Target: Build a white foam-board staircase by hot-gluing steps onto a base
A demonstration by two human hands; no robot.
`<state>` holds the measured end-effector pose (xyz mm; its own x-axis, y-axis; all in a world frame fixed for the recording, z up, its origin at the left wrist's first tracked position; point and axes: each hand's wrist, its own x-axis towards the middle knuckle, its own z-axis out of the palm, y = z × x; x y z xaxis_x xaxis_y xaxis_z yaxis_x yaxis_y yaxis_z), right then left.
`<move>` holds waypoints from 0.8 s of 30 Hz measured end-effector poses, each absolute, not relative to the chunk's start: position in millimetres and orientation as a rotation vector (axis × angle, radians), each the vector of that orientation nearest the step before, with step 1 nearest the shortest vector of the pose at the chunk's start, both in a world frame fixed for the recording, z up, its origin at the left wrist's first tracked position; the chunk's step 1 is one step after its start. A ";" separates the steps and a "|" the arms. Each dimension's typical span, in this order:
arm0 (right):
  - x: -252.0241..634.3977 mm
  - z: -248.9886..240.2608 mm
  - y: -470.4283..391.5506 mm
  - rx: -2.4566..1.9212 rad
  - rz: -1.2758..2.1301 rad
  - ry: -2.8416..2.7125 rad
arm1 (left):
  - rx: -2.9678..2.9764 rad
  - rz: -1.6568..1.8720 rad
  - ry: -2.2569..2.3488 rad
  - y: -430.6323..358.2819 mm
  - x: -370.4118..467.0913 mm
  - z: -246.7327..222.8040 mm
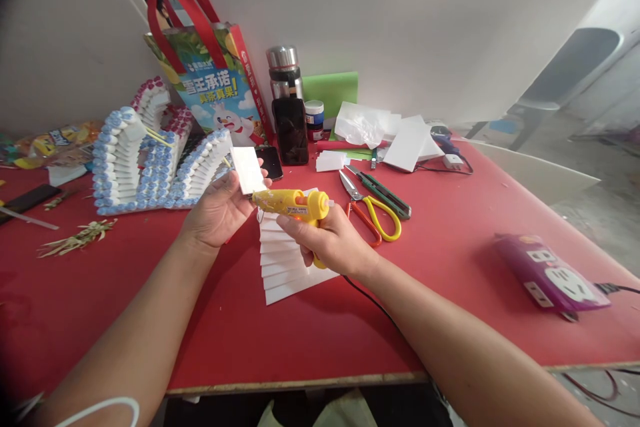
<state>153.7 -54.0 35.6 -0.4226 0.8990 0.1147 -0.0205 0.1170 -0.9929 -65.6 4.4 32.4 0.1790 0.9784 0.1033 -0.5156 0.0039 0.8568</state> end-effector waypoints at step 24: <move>165.7 42.1 -45.0 -0.783 1.194 -1.443 | 1.109 1.091 0.656 -3.3 -69.6 32.1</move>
